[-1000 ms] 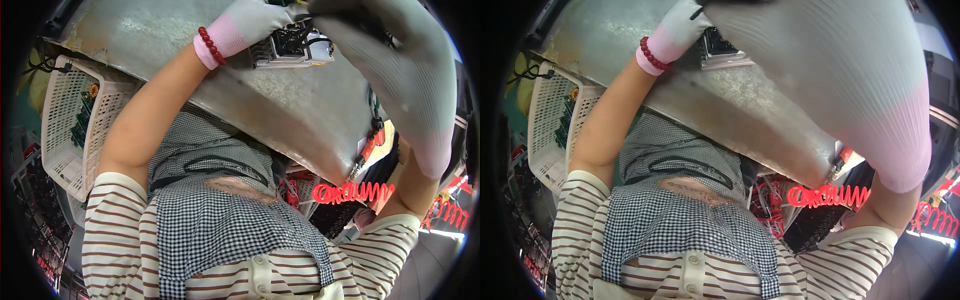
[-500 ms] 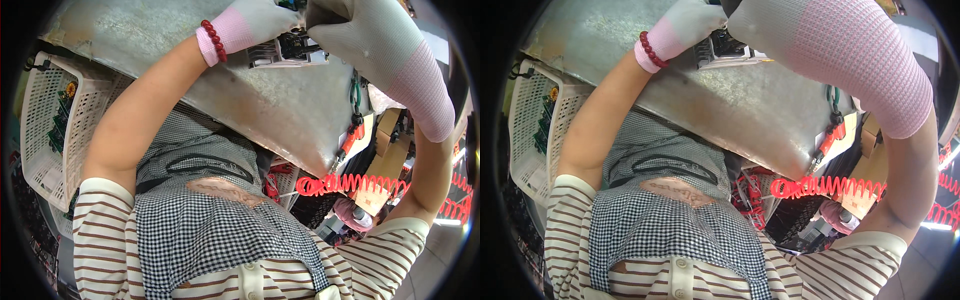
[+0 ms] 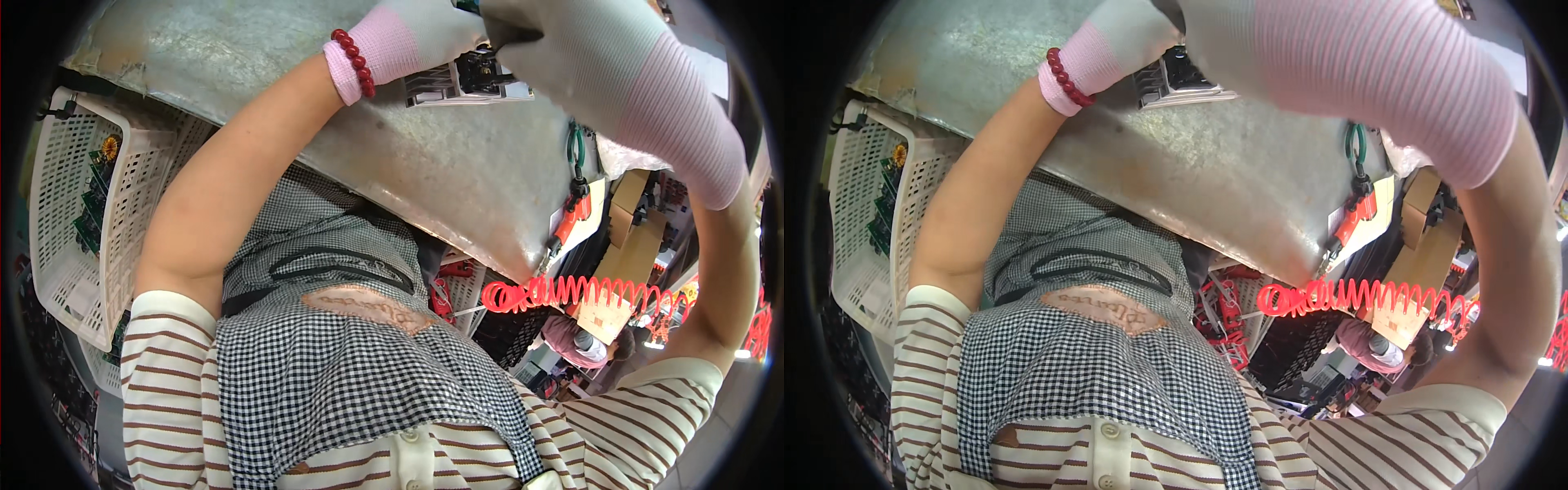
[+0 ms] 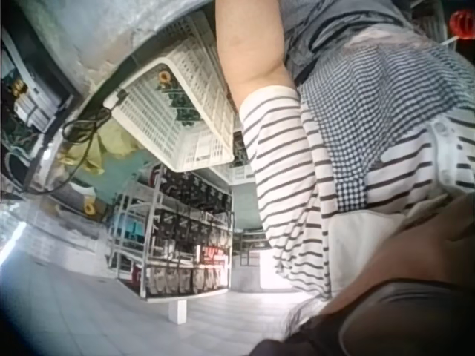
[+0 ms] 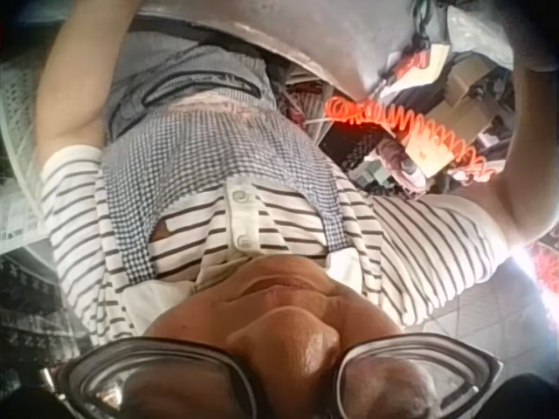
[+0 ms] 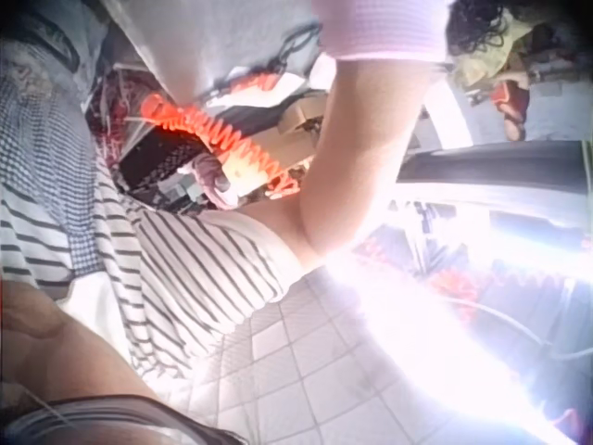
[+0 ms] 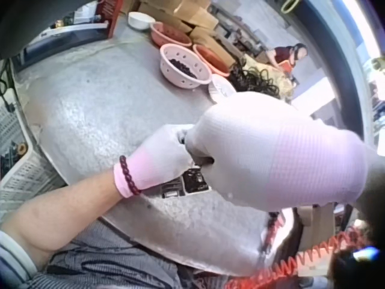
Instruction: The person disassembles a red and black electronic device using a pneumatic screwdriver and pliers. They remove screws, detach the casing, disconnect wires, and separate the circuit board from the chassis, placing components on the workbench.
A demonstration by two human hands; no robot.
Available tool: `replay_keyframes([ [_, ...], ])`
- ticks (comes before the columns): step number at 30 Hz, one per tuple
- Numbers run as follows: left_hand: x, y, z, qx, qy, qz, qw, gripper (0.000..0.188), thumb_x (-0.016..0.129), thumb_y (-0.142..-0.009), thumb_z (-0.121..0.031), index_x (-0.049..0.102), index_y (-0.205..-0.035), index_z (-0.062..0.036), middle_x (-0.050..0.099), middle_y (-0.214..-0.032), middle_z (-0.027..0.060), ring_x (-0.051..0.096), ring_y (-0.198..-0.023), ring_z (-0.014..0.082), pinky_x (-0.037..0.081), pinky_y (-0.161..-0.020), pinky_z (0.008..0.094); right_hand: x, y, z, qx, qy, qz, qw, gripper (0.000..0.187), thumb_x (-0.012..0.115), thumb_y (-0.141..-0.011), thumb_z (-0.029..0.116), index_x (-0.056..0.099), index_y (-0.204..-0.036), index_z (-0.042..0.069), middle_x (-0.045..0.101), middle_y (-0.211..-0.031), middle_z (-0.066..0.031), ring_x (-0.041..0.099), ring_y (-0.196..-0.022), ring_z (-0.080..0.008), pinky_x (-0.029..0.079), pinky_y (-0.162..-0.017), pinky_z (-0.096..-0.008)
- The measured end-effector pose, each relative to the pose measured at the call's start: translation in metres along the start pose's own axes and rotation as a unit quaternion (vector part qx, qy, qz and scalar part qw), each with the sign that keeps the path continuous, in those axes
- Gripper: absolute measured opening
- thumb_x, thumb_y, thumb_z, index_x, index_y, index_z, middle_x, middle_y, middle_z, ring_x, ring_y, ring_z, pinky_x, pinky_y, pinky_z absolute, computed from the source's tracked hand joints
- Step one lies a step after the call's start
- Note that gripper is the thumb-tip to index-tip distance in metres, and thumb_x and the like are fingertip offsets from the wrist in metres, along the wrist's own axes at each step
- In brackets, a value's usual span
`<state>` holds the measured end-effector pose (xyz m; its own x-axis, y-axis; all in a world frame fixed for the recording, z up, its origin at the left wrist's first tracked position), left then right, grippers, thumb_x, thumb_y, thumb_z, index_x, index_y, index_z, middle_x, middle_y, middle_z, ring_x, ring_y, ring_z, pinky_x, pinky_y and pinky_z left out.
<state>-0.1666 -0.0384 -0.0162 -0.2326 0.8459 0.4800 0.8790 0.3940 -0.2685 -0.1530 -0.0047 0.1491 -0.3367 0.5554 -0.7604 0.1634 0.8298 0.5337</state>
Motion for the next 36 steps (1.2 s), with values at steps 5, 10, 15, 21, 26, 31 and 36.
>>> replay_keyframes([
  [5, 0.0, -0.001, 0.001, 0.005, -0.026, -0.012, 1.0, 0.027, 0.064, -0.095, 0.002, 0.07, -0.121, 0.0004, 0.074, -0.11, 0.0032, 0.065, -0.1, 0.0097, 0.055, -0.088, 0.0291, 0.014, 0.0, -0.016, -0.075, -0.029, 0.013, 0.997, 0.012, 0.063, -0.083, 0.007, 0.073, -0.089, 0.003, 0.069, -0.075, -0.0135, 0.072, -0.07, -0.0296, 0.058, -0.069, -0.0391],
  [10, -0.002, -0.002, -0.006, 0.076, -0.024, -0.025, 0.997, 0.03, 0.062, -0.095, 0.002, 0.069, -0.124, 0.0004, 0.075, -0.113, 0.0057, 0.065, -0.1, 0.0103, 0.055, -0.09, 0.0298, 0.003, 0.004, 0.003, -0.102, 0.01, -0.012, 0.995, 0.012, 0.062, -0.082, 0.005, 0.072, -0.086, 0.002, 0.068, -0.073, -0.0146, 0.071, -0.067, -0.0297, 0.058, -0.068, -0.0389],
  [15, -0.01, -0.002, -0.002, 0.077, -0.206, -0.011, 0.975, 0.031, 0.061, -0.095, 0.0, 0.068, -0.125, 0.0017, 0.075, -0.113, 0.0108, 0.065, -0.104, 0.01, 0.054, -0.092, 0.0303, 0.007, 0.009, 0.006, -0.003, 0.006, -0.013, 1.0, 0.011, 0.062, -0.08, 0.004, 0.072, -0.084, 0.0, 0.068, -0.073, -0.0159, 0.071, -0.068, -0.0307, 0.058, -0.067, -0.0386],
  [21, -0.016, -0.015, 0.018, 0.217, -0.096, 0.022, 0.971, 0.029, 0.061, -0.099, -0.005, 0.068, -0.127, -0.0013, 0.073, -0.121, 0.0107, 0.065, -0.113, 0.0142, 0.051, -0.097, 0.0312, 0.013, 0.005, 0.001, -0.139, -0.022, -0.059, 0.988, 0.012, 0.063, -0.075, 0.001, 0.072, -0.08, -0.004, 0.069, -0.077, -0.022, 0.072, -0.073, -0.0348, 0.058, -0.07, -0.0403],
  [26, -0.027, -0.01, 0.009, 0.059, -0.146, 0.041, 0.987, 0.042, 0.063, -0.1, -0.008, 0.055, -0.14, -0.0001, 0.066, -0.13, 0.0095, 0.06, -0.12, 0.0142, 0.05, -0.1, 0.0328, 0.023, -0.005, -0.013, -0.065, -0.03, -0.085, 0.994, 0.015, 0.062, -0.082, 0.005, 0.074, -0.089, 0.0, 0.072, -0.082, -0.0195, 0.073, -0.076, -0.0348, 0.059, -0.073, -0.041],
  [31, -0.002, 0.046, -0.02, -0.013, 0.085, 0.031, 0.996, 0.079, 0.081, -0.086, -0.015, 0.039, -0.151, 0.0016, 0.06, -0.137, 0.0098, 0.059, -0.122, 0.0193, 0.049, -0.104, 0.0346, 0.007, 0.025, -0.005, -0.032, -0.029, -0.158, 0.987, 0.017, 0.062, -0.086, 0.01, 0.075, -0.095, 0.002, 0.073, -0.083, -0.0162, 0.073, -0.078, -0.0313, 0.059, -0.075, -0.0391],
  [36, 0.021, 0.046, -0.014, 0.149, -0.201, -0.143, 0.958, 0.102, 0.092, -0.073, -0.017, 0.03, -0.151, 0.0049, 0.055, -0.138, 0.022, 0.058, -0.128, 0.0307, 0.047, -0.107, 0.0432, -0.011, 0.022, -0.002, 0.071, -0.085, 0.028, 0.993, 0.018, 0.06, -0.091, 0.011, 0.074, -0.098, 0.003, 0.072, -0.082, -0.0132, 0.073, -0.075, -0.0261, 0.058, -0.073, -0.0372],
])
Point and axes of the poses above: each hand's wrist, its own y-axis away from the middle knuckle, its own x-axis out of the palm, z = x × y, the point moved 5 cm from there along -y, towards the middle knuckle
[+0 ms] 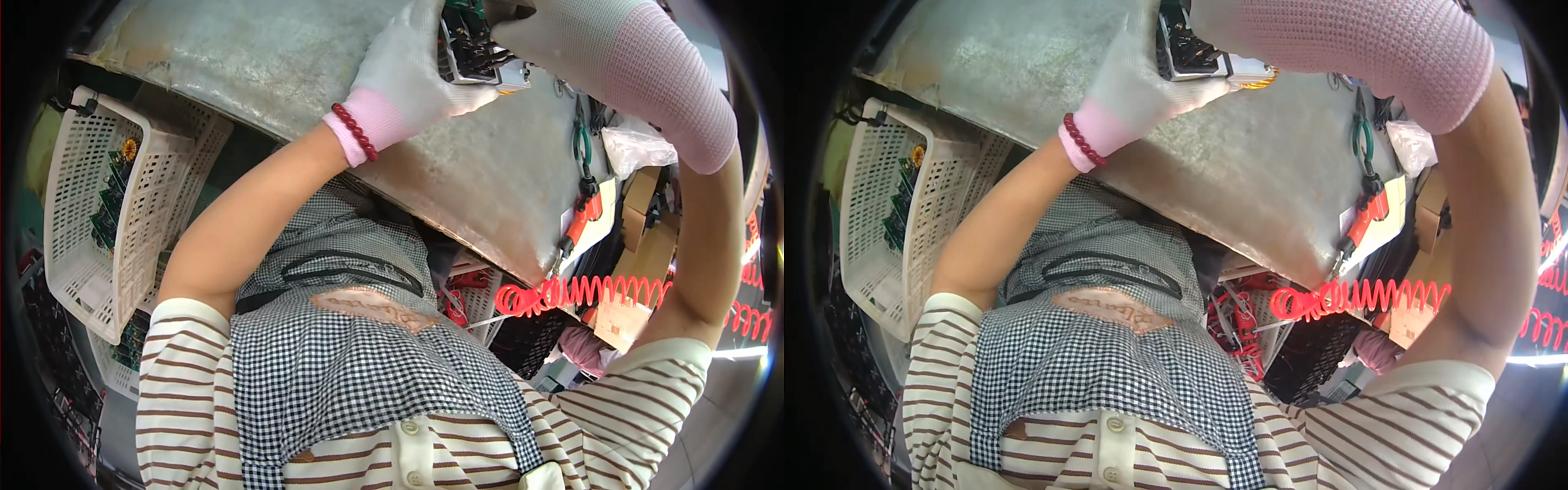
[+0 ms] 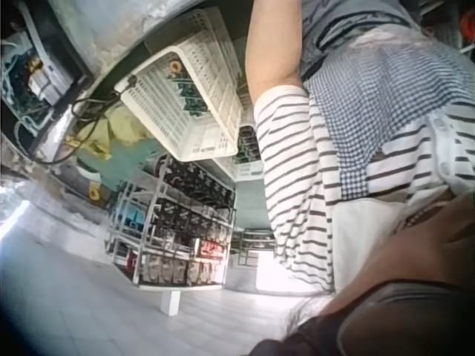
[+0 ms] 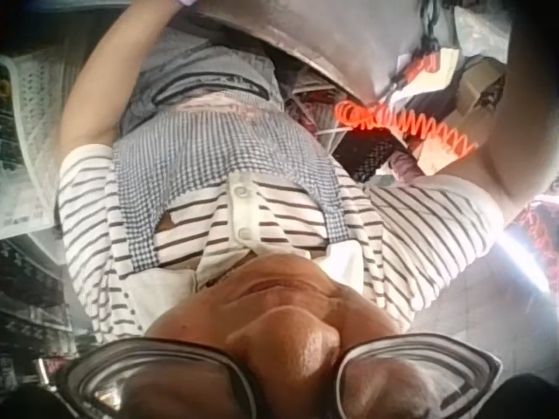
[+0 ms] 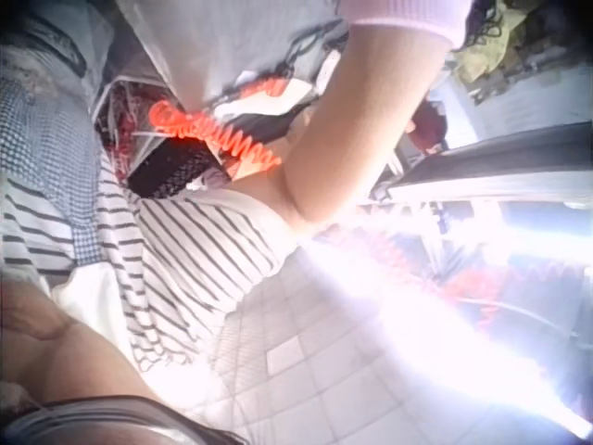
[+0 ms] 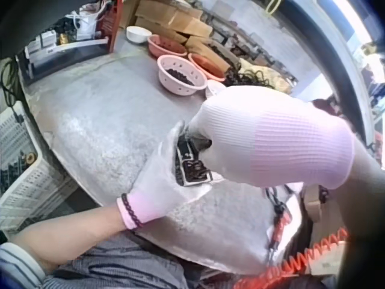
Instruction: The person disassembles a red and black electronic device using a pneumatic screwdriver and pliers. They remove screws, detach the casing, disconnect wires, and separate the circuit board from the chassis, placing components on the workbench.
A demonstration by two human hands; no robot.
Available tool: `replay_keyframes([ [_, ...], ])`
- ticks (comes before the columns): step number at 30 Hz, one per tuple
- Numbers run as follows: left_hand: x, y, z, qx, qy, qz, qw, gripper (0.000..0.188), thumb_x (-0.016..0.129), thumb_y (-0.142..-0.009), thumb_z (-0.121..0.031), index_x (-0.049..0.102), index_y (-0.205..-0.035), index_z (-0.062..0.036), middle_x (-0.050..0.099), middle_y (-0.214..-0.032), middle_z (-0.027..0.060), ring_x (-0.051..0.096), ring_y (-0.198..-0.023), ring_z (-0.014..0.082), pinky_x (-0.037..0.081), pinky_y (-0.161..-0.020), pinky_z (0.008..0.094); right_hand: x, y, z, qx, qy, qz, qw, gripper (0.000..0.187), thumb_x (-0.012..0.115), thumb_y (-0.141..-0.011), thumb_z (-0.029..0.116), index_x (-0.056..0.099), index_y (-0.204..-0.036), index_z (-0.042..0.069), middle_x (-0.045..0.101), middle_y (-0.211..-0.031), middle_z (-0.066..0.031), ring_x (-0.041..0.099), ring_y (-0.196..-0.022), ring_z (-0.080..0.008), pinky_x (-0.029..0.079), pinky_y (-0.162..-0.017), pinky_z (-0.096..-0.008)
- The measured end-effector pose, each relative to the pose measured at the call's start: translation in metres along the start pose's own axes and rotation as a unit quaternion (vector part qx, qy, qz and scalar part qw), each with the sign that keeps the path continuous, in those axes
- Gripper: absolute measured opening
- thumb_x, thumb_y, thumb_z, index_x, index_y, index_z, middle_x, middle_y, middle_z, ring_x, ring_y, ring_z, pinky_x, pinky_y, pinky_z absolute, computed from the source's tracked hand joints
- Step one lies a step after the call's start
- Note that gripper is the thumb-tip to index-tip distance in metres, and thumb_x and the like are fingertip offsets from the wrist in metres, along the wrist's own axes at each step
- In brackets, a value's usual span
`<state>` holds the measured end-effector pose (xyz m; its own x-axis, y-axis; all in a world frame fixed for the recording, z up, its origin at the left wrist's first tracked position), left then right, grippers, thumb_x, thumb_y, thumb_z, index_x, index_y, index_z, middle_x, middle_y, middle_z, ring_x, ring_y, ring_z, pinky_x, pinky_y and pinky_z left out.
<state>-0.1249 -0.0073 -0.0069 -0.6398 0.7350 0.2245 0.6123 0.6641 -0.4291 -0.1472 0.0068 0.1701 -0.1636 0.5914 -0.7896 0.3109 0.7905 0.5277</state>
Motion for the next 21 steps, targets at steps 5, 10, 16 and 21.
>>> replay_keyframes([
  [5, 0.0, -0.002, 0.004, 0.045, -0.132, 0.0, 0.99, 0.099, 0.092, -0.071, -0.017, 0.033, -0.148, 0.0028, 0.054, -0.135, 0.0241, 0.058, -0.126, 0.0339, 0.047, -0.106, 0.0438, 0.011, -0.013, -0.006, -0.086, 0.036, -0.021, 0.995, 0.013, 0.061, -0.089, 0.009, 0.072, -0.089, 0.002, 0.071, -0.081, -0.0123, 0.072, -0.073, -0.0257, 0.058, -0.072, -0.0367],
  [10, -0.005, 0.0, 0.006, 0.058, -0.116, 0.02, 0.991, 0.096, 0.091, -0.071, -0.014, 0.035, -0.147, 0.0009, 0.055, -0.132, 0.0227, 0.057, -0.125, 0.033, 0.047, -0.105, 0.0431, 0.021, -0.006, -0.015, -0.18, 0.072, -0.109, 0.975, 0.01, 0.064, -0.084, 0.008, 0.07, -0.078, 0.003, 0.068, -0.082, -0.0129, 0.07, -0.073, -0.0293, 0.058, -0.072, -0.0381],
  [16, -0.001, -0.005, 0.013, 0.084, -0.035, 0.001, 0.996, 0.093, 0.09, -0.072, -0.013, 0.036, -0.146, 0.0009, 0.056, -0.13, 0.0203, 0.059, -0.122, 0.0312, 0.048, -0.103, 0.0421, 0.014, -0.016, 0.001, -0.163, 0.094, -0.083, 0.979, 0.009, 0.065, -0.085, 0.011, 0.07, -0.087, 0.004, 0.069, -0.089, -0.0117, 0.07, -0.079, -0.0293, 0.057, -0.073, -0.0369],
  [21, -0.001, -0.002, 0.02, 0.0, -0.102, 0.015, 0.995, 0.093, 0.092, -0.071, -0.014, 0.037, -0.145, -0.0003, 0.055, -0.133, 0.0188, 0.059, -0.122, 0.0279, 0.049, -0.102, 0.0406, 0.04, -0.019, -0.038, -0.198, 0.034, -0.022, 0.979, 0.038, 0.066, -0.093, 0.014, 0.058, -0.128, 0.004, 0.062, -0.126, -0.0136, 0.065, -0.108, -0.0244, 0.053, -0.092, -0.0347],
])
Point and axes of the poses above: each hand's wrist, its own y-axis away from the middle knuckle, its own x-axis out of the palm, z = x × y, the point moved 5 cm from there along -y, towards the middle knuckle
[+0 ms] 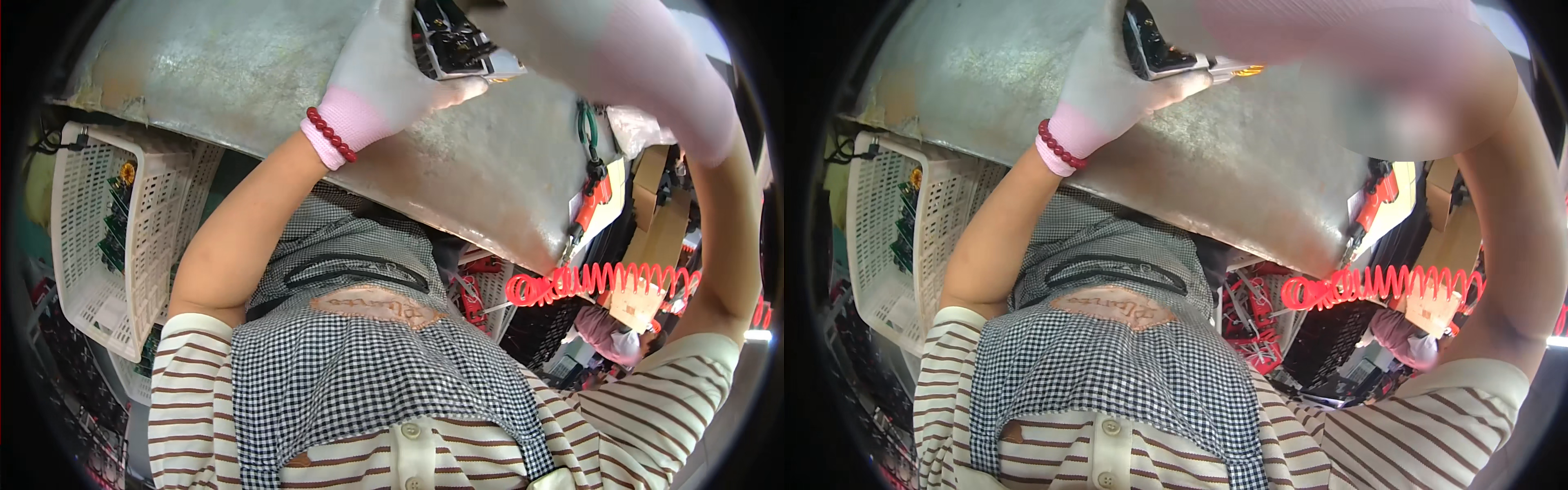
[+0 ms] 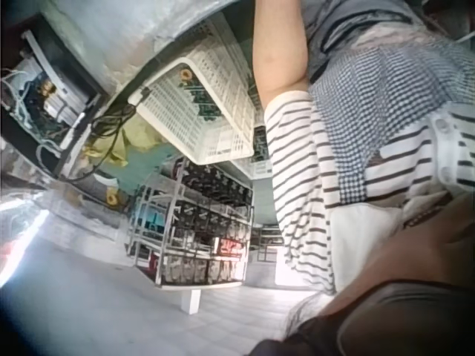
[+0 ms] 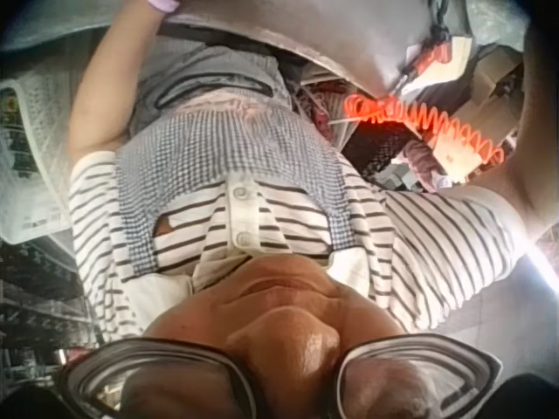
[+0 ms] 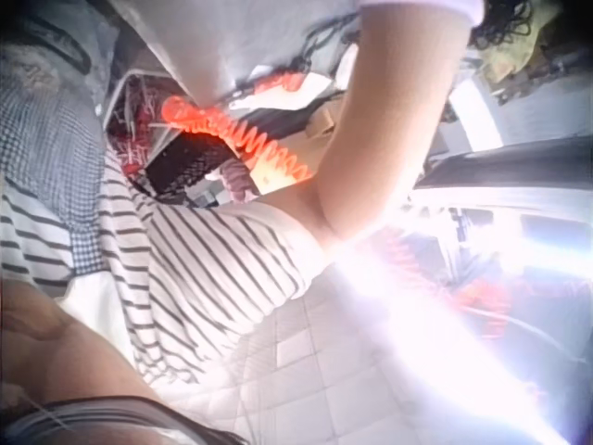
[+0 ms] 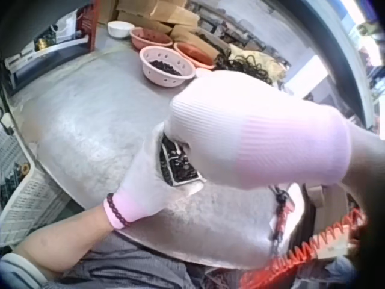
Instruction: The person disassembles a red and black electronic device using a pneumatic screwdriver and pliers. They remove screws, detach the casing, disconnect wires, and separate the circuit board from the chassis, placing components on the workbench.
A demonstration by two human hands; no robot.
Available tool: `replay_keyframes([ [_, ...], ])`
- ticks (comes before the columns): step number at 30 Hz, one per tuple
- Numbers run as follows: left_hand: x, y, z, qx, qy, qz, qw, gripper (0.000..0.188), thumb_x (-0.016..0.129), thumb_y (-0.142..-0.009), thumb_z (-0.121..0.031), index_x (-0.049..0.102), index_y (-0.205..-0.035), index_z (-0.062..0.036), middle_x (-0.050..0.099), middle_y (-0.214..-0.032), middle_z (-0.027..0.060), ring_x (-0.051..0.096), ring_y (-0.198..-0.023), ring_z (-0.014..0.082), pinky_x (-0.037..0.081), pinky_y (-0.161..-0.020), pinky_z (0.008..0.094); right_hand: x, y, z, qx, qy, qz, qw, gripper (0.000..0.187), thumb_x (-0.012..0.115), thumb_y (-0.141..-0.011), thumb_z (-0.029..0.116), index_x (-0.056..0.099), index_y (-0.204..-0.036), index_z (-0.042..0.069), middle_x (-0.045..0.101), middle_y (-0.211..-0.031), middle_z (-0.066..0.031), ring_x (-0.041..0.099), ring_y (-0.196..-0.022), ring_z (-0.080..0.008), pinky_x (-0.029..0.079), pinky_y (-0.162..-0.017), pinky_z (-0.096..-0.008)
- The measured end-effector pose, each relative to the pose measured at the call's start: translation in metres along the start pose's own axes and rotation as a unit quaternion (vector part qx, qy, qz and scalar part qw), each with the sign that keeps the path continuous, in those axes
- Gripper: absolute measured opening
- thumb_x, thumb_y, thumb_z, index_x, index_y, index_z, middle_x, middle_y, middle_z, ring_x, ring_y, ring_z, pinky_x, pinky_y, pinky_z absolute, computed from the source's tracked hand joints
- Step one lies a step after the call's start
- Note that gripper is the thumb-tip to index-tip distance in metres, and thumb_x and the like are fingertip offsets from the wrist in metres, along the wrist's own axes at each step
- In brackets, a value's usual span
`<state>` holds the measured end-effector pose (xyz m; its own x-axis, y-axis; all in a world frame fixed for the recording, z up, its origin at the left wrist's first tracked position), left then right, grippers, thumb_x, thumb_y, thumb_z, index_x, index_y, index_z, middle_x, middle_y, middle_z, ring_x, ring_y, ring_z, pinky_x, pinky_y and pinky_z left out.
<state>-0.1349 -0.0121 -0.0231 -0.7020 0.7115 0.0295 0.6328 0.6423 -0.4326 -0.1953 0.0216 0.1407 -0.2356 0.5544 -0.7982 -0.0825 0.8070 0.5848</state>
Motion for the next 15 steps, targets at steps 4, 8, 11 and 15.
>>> replay_keyframes([
  [4, -0.001, 0.002, -0.003, 0.038, -0.011, 0.014, 0.999, 0.096, 0.093, -0.07, -0.014, 0.036, -0.146, -0.0008, 0.055, -0.136, 0.0177, 0.058, -0.124, 0.0258, 0.049, -0.102, 0.0404, 0.03, 0.026, -0.031, -0.09, -0.13, -0.15, 0.976, 0.058, 0.067, -0.098, 0.017, 0.046, -0.151, 0.003, 0.055, -0.146, -0.0143, 0.057, -0.13, -0.0209, 0.048, -0.11, -0.0337],
  [8, 0.001, 0.002, 0.0, 0.043, 0.017, 0.019, 0.999, 0.097, 0.093, -0.07, -0.014, 0.035, -0.146, -0.0004, 0.054, -0.135, 0.0172, 0.057, -0.125, 0.0264, 0.048, -0.104, 0.041, 0.034, 0.04, -0.047, -0.045, -0.309, -0.166, 0.935, 0.052, 0.067, -0.098, 0.014, 0.052, -0.146, 0.001, 0.062, -0.137, -0.0148, 0.06, -0.127, -0.0205, 0.05, -0.109, -0.0319],
  [11, -0.001, 0.0, -0.001, 0.06, -0.024, 0.005, 0.998, 0.097, 0.093, -0.069, -0.015, 0.035, -0.145, 0.0004, 0.055, -0.133, 0.0169, 0.057, -0.124, 0.027, 0.047, -0.104, 0.0409, 0.031, 0.041, -0.054, 0.033, -0.521, -0.154, 0.839, 0.051, 0.069, -0.096, 0.012, 0.055, -0.143, -0.001, 0.067, -0.129, -0.0171, 0.067, -0.116, -0.02, 0.058, -0.097, -0.0297],
  [15, -0.003, -0.004, 0.0, 0.051, -0.02, 0.032, 0.998, 0.098, 0.094, -0.068, -0.017, 0.035, -0.144, 0.0013, 0.055, -0.131, 0.0171, 0.058, -0.123, 0.0279, 0.047, -0.104, 0.041, 0.023, 0.025, -0.055, -0.125, -0.345, -0.257, 0.894, 0.051, 0.069, -0.095, 0.009, 0.054, -0.142, -0.006, 0.067, -0.129, -0.0208, 0.073, -0.107, -0.0209, 0.063, -0.087, -0.0276],
])
Point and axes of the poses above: each hand's wrist, its own y-axis away from the middle knuckle, its own x-axis out of the palm, z = x × y, the point moved 5 cm from there along -y, towards the middle knuckle
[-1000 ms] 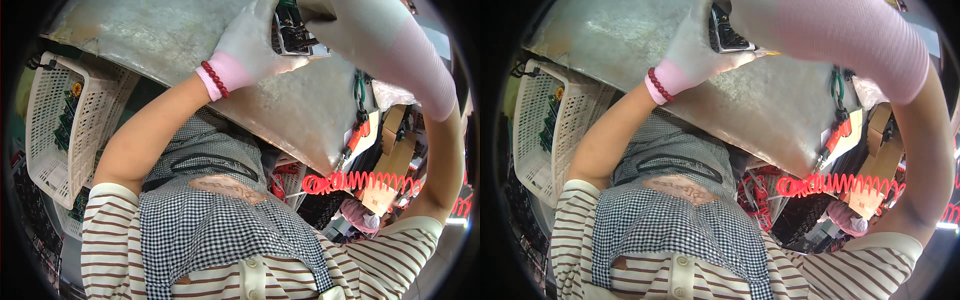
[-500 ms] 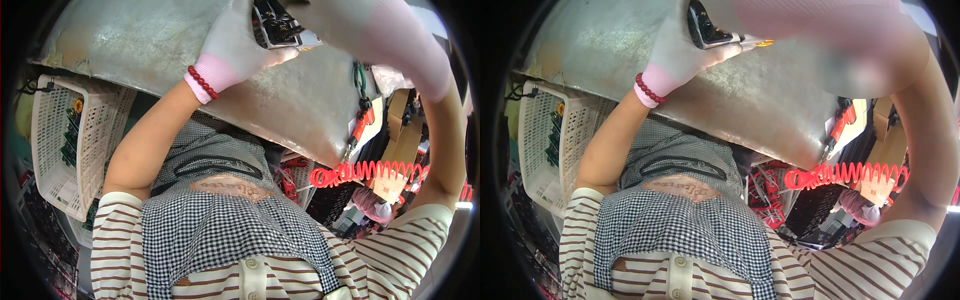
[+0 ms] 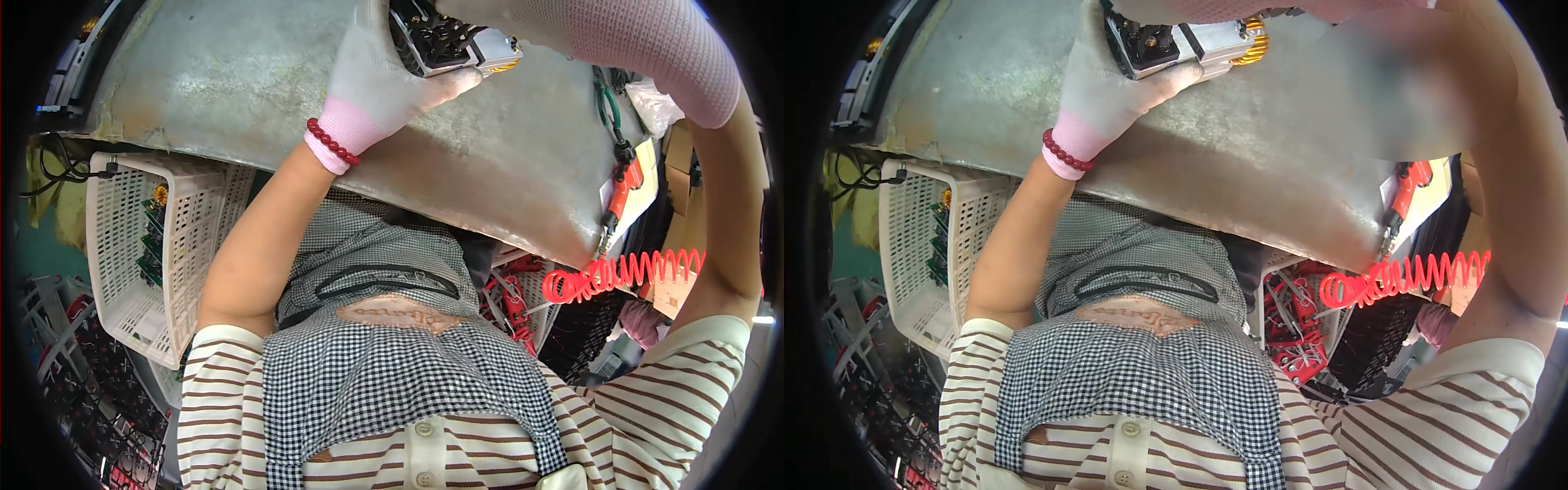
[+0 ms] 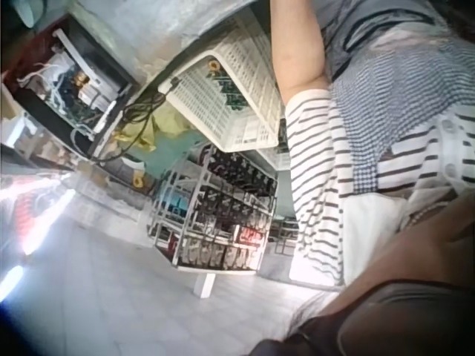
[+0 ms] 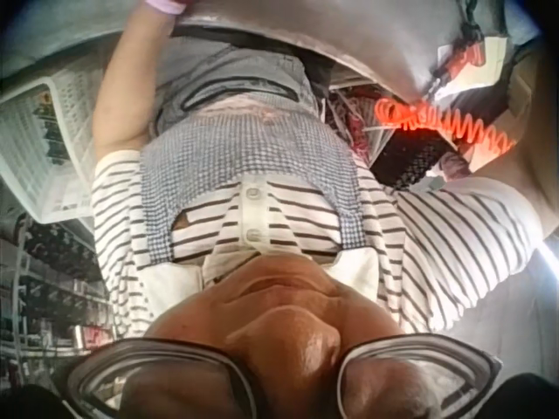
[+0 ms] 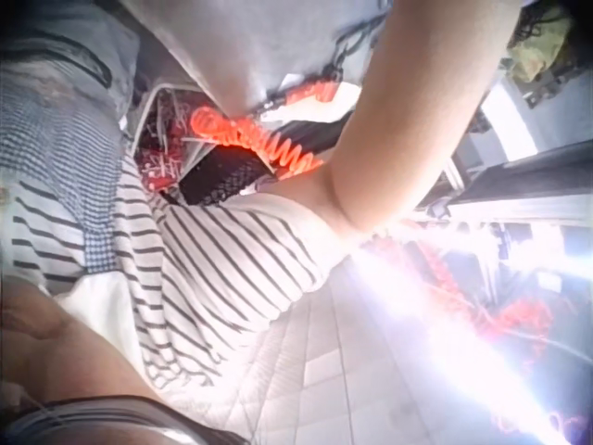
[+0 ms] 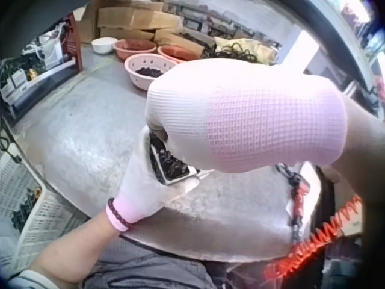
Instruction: The person disassembles a red and black electronic device using a pneumatic screwdriver and pliers. They remove screws, detach the casing, disconnect wires, and separate the circuit board from the chassis, placing components on the workbench.
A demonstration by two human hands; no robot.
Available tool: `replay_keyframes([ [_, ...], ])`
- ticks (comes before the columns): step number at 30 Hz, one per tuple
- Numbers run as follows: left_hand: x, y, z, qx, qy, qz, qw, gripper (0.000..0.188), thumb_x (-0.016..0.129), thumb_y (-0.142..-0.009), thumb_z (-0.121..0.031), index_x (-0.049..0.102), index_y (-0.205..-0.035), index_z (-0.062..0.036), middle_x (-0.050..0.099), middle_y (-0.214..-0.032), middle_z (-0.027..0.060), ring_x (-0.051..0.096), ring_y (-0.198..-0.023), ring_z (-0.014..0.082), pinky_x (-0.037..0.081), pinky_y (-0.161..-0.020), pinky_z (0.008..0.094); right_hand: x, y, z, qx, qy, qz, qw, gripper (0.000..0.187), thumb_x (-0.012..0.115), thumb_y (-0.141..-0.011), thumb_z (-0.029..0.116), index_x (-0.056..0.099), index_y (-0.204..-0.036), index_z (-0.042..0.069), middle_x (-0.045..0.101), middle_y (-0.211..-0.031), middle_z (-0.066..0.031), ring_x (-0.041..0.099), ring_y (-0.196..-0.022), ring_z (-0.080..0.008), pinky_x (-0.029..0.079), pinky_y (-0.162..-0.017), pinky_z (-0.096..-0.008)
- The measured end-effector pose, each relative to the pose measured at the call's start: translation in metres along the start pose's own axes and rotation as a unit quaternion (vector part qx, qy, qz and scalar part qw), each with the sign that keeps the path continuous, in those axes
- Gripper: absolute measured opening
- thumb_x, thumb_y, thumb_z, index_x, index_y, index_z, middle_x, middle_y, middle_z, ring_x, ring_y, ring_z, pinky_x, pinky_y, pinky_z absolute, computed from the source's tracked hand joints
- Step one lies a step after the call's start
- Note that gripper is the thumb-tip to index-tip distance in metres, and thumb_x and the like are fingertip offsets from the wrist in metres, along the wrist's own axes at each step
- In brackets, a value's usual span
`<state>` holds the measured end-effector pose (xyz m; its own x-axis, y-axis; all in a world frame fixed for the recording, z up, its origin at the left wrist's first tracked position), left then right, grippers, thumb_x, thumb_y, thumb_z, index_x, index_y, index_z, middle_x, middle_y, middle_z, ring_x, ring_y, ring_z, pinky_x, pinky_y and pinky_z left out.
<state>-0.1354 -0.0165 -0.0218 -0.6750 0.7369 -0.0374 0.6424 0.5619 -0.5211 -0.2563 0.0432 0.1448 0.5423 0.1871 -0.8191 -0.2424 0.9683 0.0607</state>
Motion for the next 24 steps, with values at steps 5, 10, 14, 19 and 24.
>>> replay_keyframes([
  [5, -0.002, 0.0, -0.001, 0.003, -0.009, -0.016, 1.0, 0.093, 0.093, -0.069, -0.016, 0.038, -0.141, 0.0011, 0.056, -0.132, 0.0179, 0.057, -0.124, 0.0283, 0.047, -0.104, 0.0411, 0.007, 0.014, -0.037, 0.061, -0.272, -0.008, 0.96, 0.057, 0.074, -0.092, 0.011, 0.055, -0.143, -0.003, 0.066, -0.131, -0.0203, 0.072, -0.11, -0.0234, 0.062, -0.091, -0.0297],
  [10, 0.0, 0.001, -0.002, -0.029, -0.007, 0.002, 1.0, 0.091, 0.092, -0.07, -0.016, 0.037, -0.141, 0.0025, 0.056, -0.132, 0.0193, 0.058, -0.123, 0.0295, 0.048, -0.102, 0.0417, 0.013, 0.04, 0.003, 0.097, -0.073, -0.043, 0.992, 0.054, 0.074, -0.092, 0.012, 0.057, -0.141, -0.002, 0.067, -0.129, -0.0189, 0.072, -0.106, -0.0225, 0.062, -0.09, -0.0305],
  [14, -0.003, 0.0, -0.007, -0.002, 0.007, -0.011, 1.0, 0.091, 0.093, -0.07, -0.016, 0.038, -0.14, 0.0038, 0.059, -0.128, 0.0209, 0.062, -0.118, 0.0309, 0.051, -0.097, 0.0418, 0.024, 0.043, 0.035, 0.09, 0.051, -0.039, 0.994, 0.051, 0.073, -0.092, 0.012, 0.058, -0.14, -0.002, 0.068, -0.127, -0.0178, 0.073, -0.102, -0.0217, 0.062, -0.089, -0.031],
  [19, 0.0, 0.0, -0.009, -0.051, -0.03, 0.026, 0.998, 0.091, 0.094, -0.07, -0.015, 0.039, -0.139, 0.0033, 0.063, -0.126, 0.0194, 0.066, -0.112, 0.028, 0.054, -0.093, 0.0389, 0.026, 0.011, 0.019, 0.044, 0.121, -0.038, 0.991, 0.049, 0.073, -0.093, 0.012, 0.06, -0.138, -0.001, 0.069, -0.125, -0.0164, 0.073, -0.097, -0.0208, 0.061, -0.089, -0.0317],
  [24, 0.001, 0.002, -0.021, 0.005, -0.067, -0.018, 0.998, 0.09, 0.095, -0.07, -0.014, 0.039, -0.139, 0.0028, 0.062, -0.128, 0.0168, 0.065, -0.113, 0.024, 0.054, -0.094, 0.0379, 0.021, -0.008, 0.028, 0.015, 0.266, 0.082, 0.96, 0.043, 0.071, -0.095, 0.014, 0.064, -0.134, -0.001, 0.07, -0.122, -0.0147, 0.073, -0.091, -0.019, 0.061, -0.086, -0.0314],
])
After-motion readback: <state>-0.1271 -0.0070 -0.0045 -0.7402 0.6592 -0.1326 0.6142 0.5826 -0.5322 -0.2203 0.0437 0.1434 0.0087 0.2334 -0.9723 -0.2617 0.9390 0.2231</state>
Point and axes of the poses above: each hand's wrist, its own y-axis away from the middle knuckle, its own x-axis out of the palm, z = x × y, the point moved 5 cm from there along -y, towards the middle knuckle
